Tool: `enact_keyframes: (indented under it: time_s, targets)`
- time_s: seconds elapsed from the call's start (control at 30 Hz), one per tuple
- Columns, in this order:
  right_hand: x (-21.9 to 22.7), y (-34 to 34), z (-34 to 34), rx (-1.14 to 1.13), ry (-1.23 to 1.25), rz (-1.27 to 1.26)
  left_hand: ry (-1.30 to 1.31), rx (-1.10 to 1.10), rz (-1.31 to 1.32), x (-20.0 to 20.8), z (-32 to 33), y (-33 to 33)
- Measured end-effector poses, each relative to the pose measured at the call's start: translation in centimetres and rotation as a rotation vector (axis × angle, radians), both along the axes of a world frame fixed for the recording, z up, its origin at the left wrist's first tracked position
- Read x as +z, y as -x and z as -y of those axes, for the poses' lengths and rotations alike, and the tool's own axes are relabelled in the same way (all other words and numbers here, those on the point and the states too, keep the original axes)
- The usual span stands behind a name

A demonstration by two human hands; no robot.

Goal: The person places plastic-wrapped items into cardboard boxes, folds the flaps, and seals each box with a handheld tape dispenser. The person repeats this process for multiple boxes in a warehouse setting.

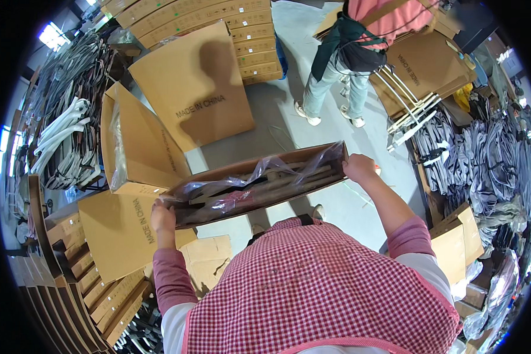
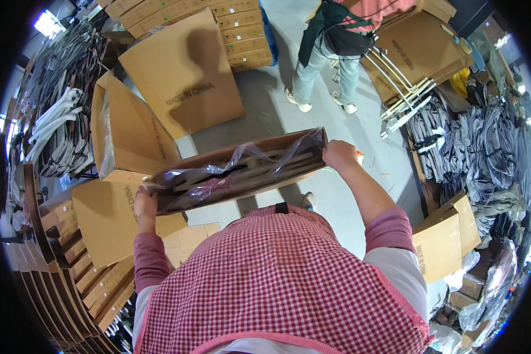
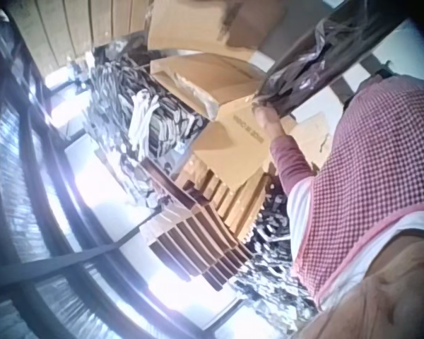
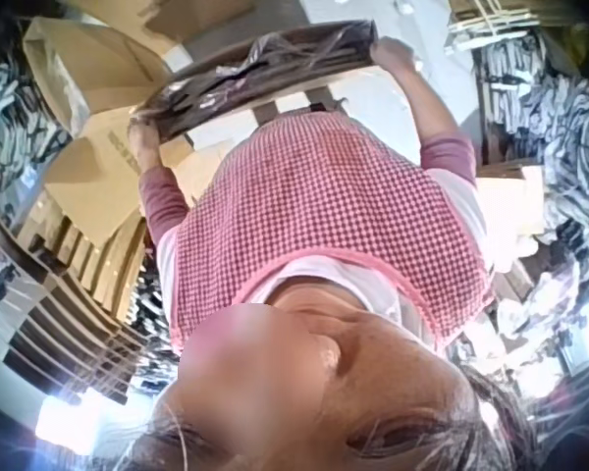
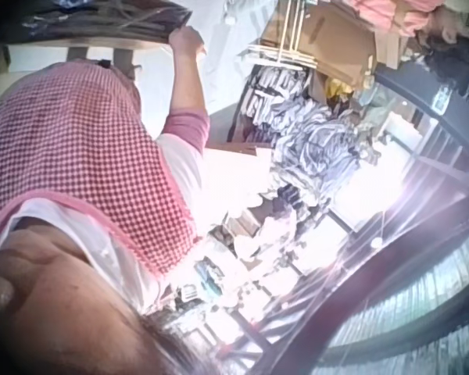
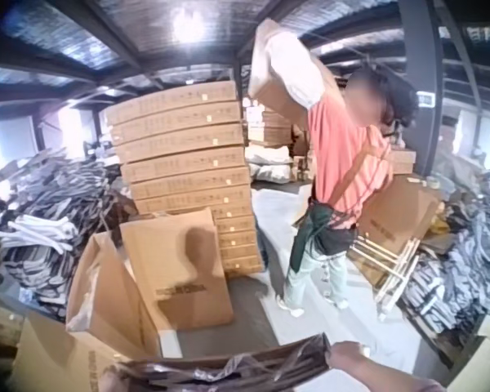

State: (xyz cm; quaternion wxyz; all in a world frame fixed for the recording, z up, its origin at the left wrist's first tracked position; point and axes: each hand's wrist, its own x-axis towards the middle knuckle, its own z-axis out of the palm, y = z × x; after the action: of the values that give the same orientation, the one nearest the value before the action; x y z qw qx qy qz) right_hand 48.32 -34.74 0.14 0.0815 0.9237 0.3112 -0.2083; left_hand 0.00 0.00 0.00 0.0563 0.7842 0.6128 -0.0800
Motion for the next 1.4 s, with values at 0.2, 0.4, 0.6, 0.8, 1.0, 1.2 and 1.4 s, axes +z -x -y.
enact_keyframes:
  time_s: [0.2,0.4,0.6,0.8,1.0,1.2,1.4]
  targets:
    - [-0.1,2.0,1.6,-0.034,0.065,0.003,0.073,-0.354,-0.154,-3.5,0.7,-0.5]
    - [-0.5,3.0,1.9,-0.085,0.069,0.032,0.508,-0.762,-0.144,-14.9,4.0,-2.8]
    - [-1.2,3.1,2.4,-0.121,0.061,0.085,0.825,-0.704,-0.189,-11.7,3.6,-4.8]
    - [-1.3,4.3,2.6,-0.163,0.058,0.111,0.279,-0.798,0.279,-0.5,9.0,-8.1]
    - [-1.7,5.0,3.1,-0.150,0.054,0.201,-0.131,-1.183,0.516,-2.1,10.3,-10.4]
    - [-1.5,5.4,3.9,-0.145,-0.075,0.192,1.352,-0.582,0.253,-5.2,11.0,-8.1]
    - [-0.5,4.0,2.4,-0.328,0.036,-0.052,1.426,-0.671,0.147,-7.9,13.3,-8.4]
